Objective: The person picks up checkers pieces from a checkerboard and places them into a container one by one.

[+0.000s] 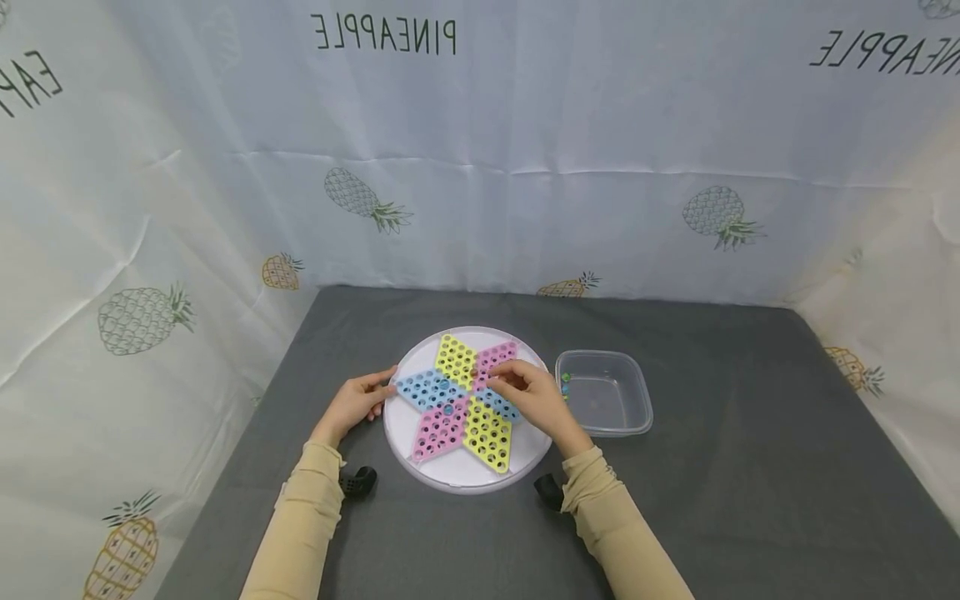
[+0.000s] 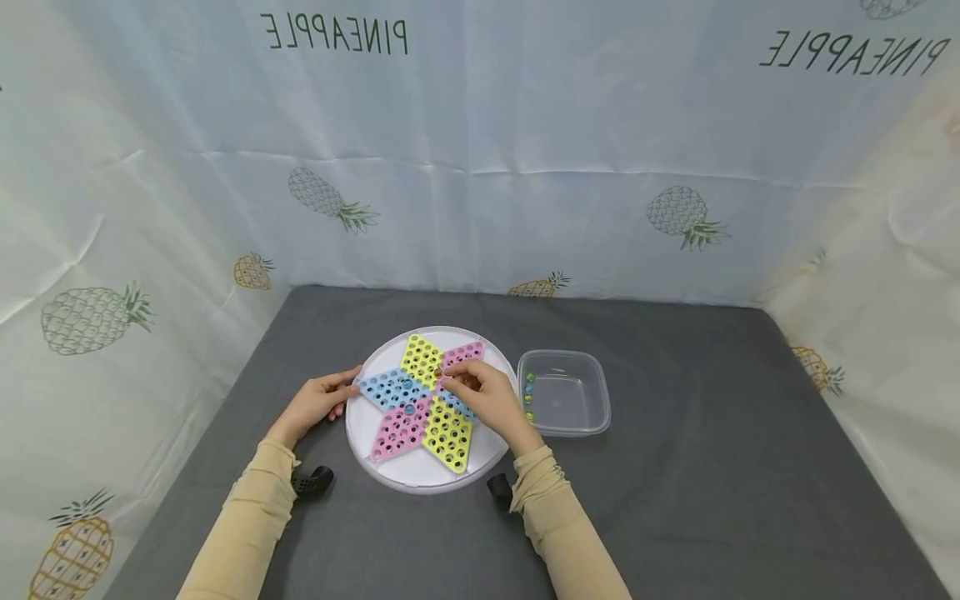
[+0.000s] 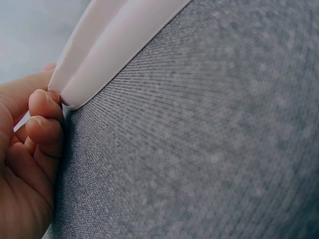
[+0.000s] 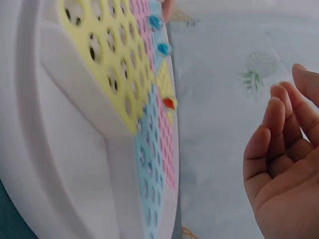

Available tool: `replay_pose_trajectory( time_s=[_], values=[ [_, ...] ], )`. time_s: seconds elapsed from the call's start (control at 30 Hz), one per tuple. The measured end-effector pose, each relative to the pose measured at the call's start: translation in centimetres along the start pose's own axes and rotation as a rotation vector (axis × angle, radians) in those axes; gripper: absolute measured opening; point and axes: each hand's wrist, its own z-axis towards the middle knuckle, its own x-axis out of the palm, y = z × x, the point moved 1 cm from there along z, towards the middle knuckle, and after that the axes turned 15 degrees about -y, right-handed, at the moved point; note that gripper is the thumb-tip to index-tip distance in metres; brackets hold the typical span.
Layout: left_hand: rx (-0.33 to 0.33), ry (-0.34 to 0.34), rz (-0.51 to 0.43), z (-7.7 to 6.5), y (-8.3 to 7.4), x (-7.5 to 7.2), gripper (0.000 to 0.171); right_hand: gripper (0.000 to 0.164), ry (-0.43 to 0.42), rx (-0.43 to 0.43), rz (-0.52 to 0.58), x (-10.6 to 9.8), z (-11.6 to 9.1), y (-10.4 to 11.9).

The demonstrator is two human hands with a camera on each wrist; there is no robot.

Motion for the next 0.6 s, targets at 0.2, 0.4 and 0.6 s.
replay_pose_trajectory(
  time_s=[0.2,0.4,0.6],
  values=[
    [-0.005,0.002,-0.001,0.0,0.0,0.1,0.049,0.023,0.009,-0.018,0.015,2.0,-0.5,0.1],
    [-0.002,0.004,-0.003,-0.2,0.1,0.1,0.049,0.022,0.02,-0.024,-0.002,3.5,-0.7,0.0],
    [-0.002,-0.009,-0.001,-0.1,-0.1,0.1,0.048,0.026,0.056,-0.037,-0.026,4.8,-0.6,-0.3]
  ],
)
